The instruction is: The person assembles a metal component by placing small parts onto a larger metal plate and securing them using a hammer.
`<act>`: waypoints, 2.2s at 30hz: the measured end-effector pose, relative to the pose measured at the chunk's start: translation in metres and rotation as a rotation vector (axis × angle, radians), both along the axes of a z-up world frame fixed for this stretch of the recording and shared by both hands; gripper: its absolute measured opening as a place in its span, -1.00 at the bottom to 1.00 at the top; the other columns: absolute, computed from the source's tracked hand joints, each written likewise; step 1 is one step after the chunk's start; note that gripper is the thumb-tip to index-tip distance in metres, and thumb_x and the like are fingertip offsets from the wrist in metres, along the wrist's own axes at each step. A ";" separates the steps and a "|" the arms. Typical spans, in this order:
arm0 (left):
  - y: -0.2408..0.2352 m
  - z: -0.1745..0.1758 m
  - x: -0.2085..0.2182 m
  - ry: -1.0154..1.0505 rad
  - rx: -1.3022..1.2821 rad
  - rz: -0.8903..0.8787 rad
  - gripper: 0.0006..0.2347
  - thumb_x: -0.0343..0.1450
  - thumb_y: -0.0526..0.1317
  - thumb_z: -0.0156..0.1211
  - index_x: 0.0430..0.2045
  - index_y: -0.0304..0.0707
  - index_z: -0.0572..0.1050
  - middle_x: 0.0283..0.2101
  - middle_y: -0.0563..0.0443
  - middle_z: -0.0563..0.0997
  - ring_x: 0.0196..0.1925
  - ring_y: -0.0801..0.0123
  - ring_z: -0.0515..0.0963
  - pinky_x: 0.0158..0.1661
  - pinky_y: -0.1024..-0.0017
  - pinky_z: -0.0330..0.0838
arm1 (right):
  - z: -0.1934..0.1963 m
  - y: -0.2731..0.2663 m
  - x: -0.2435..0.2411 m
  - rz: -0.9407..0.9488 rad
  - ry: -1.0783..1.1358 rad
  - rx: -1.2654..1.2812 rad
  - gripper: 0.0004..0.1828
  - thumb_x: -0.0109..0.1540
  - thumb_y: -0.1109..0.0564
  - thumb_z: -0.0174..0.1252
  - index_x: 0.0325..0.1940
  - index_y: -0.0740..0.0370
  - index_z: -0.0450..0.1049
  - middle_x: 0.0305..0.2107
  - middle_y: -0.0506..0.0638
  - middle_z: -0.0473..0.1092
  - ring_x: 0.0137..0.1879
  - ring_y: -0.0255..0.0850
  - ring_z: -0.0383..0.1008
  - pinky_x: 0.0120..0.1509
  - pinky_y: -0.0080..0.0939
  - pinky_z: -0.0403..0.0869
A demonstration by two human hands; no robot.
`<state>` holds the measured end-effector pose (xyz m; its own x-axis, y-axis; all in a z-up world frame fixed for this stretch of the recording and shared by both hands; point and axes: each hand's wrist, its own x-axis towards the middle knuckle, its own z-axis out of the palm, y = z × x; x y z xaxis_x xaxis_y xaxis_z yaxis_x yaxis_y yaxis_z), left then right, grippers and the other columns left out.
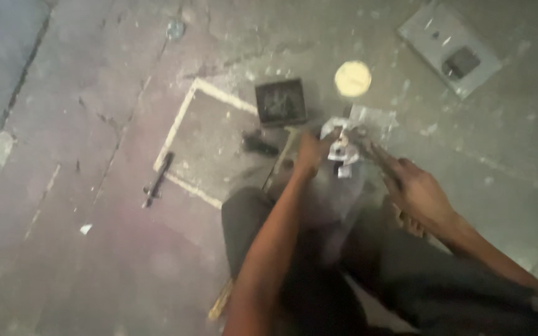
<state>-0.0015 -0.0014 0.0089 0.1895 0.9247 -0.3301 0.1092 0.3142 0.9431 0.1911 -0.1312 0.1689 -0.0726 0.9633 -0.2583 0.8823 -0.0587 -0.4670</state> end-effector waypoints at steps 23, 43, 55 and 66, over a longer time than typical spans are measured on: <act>0.001 0.000 -0.003 -0.007 0.003 0.031 -0.68 0.36 -0.15 0.37 -0.17 -0.49 0.62 -0.23 -0.10 0.73 -0.27 0.38 0.61 -0.18 0.32 0.51 | -0.024 -0.005 -0.005 0.045 0.006 0.205 -0.41 0.27 0.13 0.13 0.41 0.16 0.31 -0.19 0.27 0.42 -0.24 0.22 0.48 -0.15 0.16 0.47; 0.009 0.056 -0.012 -0.126 -0.045 0.018 -0.62 0.43 -0.06 0.28 -0.05 -0.45 0.64 -0.14 -0.19 0.72 -0.19 0.37 0.63 -0.19 0.38 0.50 | -0.213 -0.127 0.042 0.178 -0.940 0.949 -0.18 0.34 -0.53 -0.75 0.59 -0.35 -0.04 0.21 0.21 0.34 0.24 0.08 0.33 0.24 -0.10 0.32; -0.029 0.215 -0.016 -0.147 -0.022 0.092 -0.54 0.45 -0.01 0.23 0.10 -0.46 0.52 0.06 -0.16 0.65 0.06 0.31 0.59 0.07 0.39 0.44 | -0.071 0.172 0.172 -0.223 -0.419 0.395 -0.15 0.14 -0.18 0.38 0.45 0.14 0.36 0.33 0.34 0.22 0.37 0.28 0.25 0.30 0.28 0.33; 0.005 0.131 -0.024 0.217 0.266 -0.148 -0.64 0.51 0.01 0.15 -0.11 -0.36 0.63 -0.35 -0.16 0.68 -0.36 0.20 0.64 -0.33 0.29 0.50 | 0.019 0.089 0.052 -0.121 0.294 0.120 -0.59 0.26 0.08 0.35 0.14 0.29 0.56 -0.14 0.20 0.59 -0.10 -0.10 0.62 0.01 -0.12 0.53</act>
<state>-0.0252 0.0034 0.1399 0.2792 0.9515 -0.1295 0.3413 0.0277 0.9395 0.2427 -0.0419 0.1875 -0.0109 0.9917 -0.1278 0.6990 -0.0838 -0.7102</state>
